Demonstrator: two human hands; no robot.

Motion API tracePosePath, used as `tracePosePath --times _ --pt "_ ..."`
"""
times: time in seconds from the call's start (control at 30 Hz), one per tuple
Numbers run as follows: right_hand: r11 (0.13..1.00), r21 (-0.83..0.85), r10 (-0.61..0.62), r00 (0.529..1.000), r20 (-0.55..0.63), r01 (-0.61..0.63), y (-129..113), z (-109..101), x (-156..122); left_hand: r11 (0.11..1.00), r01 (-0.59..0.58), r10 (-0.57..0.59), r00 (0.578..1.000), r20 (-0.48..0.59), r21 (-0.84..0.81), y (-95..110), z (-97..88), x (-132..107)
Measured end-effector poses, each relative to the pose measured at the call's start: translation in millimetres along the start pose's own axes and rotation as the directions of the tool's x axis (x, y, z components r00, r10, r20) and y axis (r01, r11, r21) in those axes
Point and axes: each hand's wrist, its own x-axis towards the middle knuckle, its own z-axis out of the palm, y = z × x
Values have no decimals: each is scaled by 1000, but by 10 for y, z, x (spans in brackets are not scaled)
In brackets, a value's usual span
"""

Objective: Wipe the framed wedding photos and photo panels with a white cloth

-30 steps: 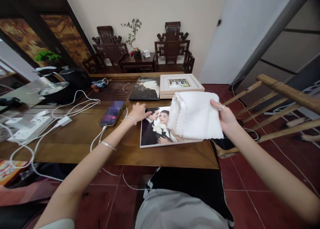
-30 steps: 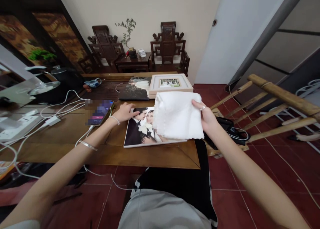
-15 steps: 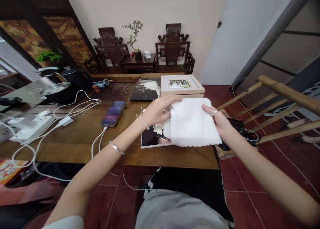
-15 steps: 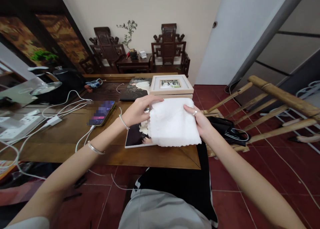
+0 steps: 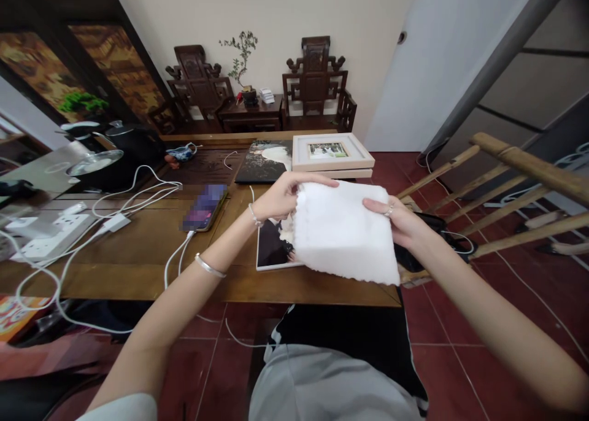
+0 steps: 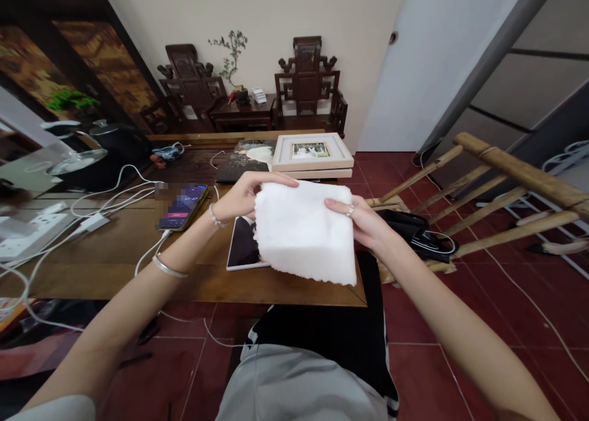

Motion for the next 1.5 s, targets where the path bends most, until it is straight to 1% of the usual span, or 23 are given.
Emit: tracePosePath --times 0.07,0.2,0.27,0.37,0.4,0.47,0.57,0.67,0.73,0.83,0.93,1.0,1.07,1.13,1.2,1.23,1.3,1.33,1.37,1.4,1.43,1.47,1.5 --pt "1000 11 9 999 -35 -9 -34 21 0 1000 -12 12 1000 -11 29 23 -19 0" --pt "1000 5 18 999 -44 -18 -42 36 22 978 -87 93 995 -20 189 24 -2 -6" --pt "1000 -20 -2 998 -61 1 -29 30 27 966 -50 58 998 -22 252 -6 17 -28" --pt "998 -64 -31 994 -104 24 -26 28 23 932 67 -52 997 -52 356 -82 53 -77" --pt "997 -63 -42 992 -115 35 -31 33 21 922 88 -67 995 -67 378 -107 66 -89" --pt "998 -24 -57 990 -131 54 -48 50 19 925 64 -34 996 -86 374 -139 88 -94" --pt "998 50 -24 992 -124 30 -80 71 24 959 -45 81 990 -119 279 -132 83 -58" --pt "1000 19 21 998 -60 -20 -107 66 33 984 -69 95 983 -160 164 -97 23 -10" --pt "1000 -9 16 1000 -4 -16 -119 54 40 996 -41 54 985 -162 83 -90 -28 4" --pt "999 -44 -30 998 48 32 -136 55 46 998 6 -15 990 -142 -63 -126 -73 -4" --pt "993 -82 -89 996 7 89 -153 102 46 976 75 -109 981 -163 -203 -197 -47 -7" --pt "985 -119 -133 991 -27 129 -171 146 44 943 142 -211 954 -212 -302 -235 -8 10" --pt "968 -173 -191 981 -33 182 -201 169 41 898 197 -315 912 -263 -394 -247 14 35" --pt "933 -248 -274 961 -29 259 -251 138 34 858 231 -386 879 -279 -459 -236 -5 42" --pt "860 -367 -394 918 -40 354 -317 37 25 833 280 -437 861 -258 -477 -218 -63 -10" --pt "796 -455 -471 881 -53 399 -349 -35 21 835 330 -470 844 -259 -441 -213 -95 -68" --pt "594 -679 -644 761 -80 431 -384 -193 20 835 466 -544 782 -305 -293 -216 -135 -257" --pt "468 -786 -715 695 -70 403 -373 -264 24 817 550 -575 749 -331 -174 -224 -134 -383" --pt "341 -870 -762 646 -34 356 -337 -319 32 774 633 -599 715 -361 -29 -232 -113 -523" --pt "219 -924 -779 626 26 312 -274 -353 42 696 709 -621 673 -401 112 -241 -76 -668" --pt "109 -952 -762 638 105 287 -184 -364 54 601 769 -646 628 -433 218 -249 -24 -811" --pt "13 -958 -712 675 193 288 -74 -352 64 519 808 -676 588 -445 278 -255 37 -942" --pt "-69 -948 -638 717 281 311 49 -319 71 474 825 -712 564 -419 307 -260 103 -1056"
